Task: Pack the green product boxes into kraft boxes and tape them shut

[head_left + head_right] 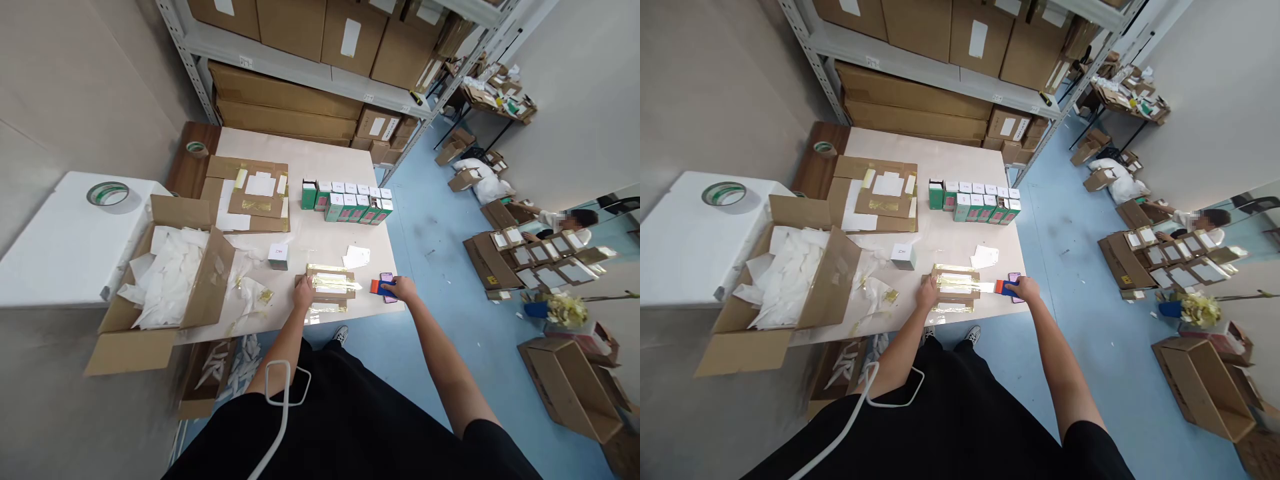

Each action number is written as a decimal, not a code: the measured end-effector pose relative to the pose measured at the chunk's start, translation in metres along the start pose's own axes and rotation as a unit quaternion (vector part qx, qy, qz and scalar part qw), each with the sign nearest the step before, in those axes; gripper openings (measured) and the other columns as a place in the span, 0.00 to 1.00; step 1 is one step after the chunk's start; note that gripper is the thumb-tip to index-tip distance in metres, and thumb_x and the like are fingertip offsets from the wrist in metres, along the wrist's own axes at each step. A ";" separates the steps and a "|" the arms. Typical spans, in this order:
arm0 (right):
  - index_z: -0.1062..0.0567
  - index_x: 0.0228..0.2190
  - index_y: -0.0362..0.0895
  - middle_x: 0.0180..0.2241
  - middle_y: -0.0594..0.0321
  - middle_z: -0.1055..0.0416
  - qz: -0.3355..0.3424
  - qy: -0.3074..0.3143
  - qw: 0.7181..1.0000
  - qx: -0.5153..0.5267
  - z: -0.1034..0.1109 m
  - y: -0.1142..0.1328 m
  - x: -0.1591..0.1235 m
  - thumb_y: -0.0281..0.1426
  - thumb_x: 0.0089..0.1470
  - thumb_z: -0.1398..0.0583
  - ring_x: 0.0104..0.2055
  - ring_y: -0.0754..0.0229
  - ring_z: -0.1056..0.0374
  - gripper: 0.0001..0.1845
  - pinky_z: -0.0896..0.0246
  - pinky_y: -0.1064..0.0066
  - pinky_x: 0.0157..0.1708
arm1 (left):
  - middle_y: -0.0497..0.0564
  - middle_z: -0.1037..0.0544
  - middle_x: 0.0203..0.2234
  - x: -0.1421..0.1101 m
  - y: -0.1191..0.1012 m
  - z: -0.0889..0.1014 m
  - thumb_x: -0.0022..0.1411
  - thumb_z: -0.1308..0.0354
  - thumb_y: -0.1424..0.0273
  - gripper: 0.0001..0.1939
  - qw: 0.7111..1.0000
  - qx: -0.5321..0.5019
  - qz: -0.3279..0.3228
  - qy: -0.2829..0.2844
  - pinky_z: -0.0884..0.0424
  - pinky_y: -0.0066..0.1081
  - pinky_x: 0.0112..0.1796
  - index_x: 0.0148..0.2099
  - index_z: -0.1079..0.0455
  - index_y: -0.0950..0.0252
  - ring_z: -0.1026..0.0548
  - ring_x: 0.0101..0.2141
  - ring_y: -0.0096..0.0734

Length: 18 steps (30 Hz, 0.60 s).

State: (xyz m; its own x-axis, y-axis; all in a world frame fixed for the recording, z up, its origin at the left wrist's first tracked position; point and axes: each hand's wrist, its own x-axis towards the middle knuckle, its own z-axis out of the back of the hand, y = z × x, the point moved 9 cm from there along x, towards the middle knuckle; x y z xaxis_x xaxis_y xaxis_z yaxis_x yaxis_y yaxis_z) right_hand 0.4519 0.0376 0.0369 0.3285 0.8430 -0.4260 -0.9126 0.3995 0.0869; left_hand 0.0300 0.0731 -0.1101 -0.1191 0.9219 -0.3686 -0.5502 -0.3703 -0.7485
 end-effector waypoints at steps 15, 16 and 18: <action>0.20 0.45 0.40 0.44 0.38 0.20 -0.025 0.014 0.999 -0.030 -0.099 0.091 0.005 0.41 0.64 0.38 0.50 0.44 0.24 0.17 0.36 0.59 0.49 | 0.63 0.19 0.50 -0.002 0.000 0.006 0.75 0.53 0.54 0.26 0.999 0.037 0.029 0.016 0.32 0.39 0.50 0.63 0.27 0.62 0.22 0.51 0.51; 0.21 0.46 0.41 0.44 0.39 0.20 -0.042 0.007 0.999 -0.013 -0.105 0.086 0.001 0.43 0.65 0.40 0.49 0.44 0.24 0.19 0.36 0.59 0.49 | 0.62 0.19 0.50 -0.002 0.001 0.006 0.75 0.53 0.54 0.26 0.999 0.034 0.029 0.014 0.31 0.38 0.50 0.63 0.28 0.62 0.22 0.51 0.50; 0.23 0.49 0.42 0.45 0.40 0.20 -0.084 -0.018 0.996 0.021 -0.113 0.073 -0.006 0.45 0.68 0.45 0.50 0.44 0.24 0.22 0.36 0.58 0.50 | 0.62 0.19 0.50 -0.002 0.002 0.005 0.75 0.53 0.53 0.26 0.999 0.030 0.026 0.013 0.31 0.38 0.50 0.63 0.28 0.62 0.22 0.51 0.51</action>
State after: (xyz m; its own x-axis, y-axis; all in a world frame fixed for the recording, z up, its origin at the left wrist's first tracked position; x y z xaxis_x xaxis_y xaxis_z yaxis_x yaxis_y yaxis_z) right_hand 0.3558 0.0204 -0.0560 0.4854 0.7744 -0.4058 -0.8330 0.5506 0.0545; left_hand 0.0251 0.0714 -0.1081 -0.1271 0.8985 -0.4203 -0.5924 -0.4086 -0.6944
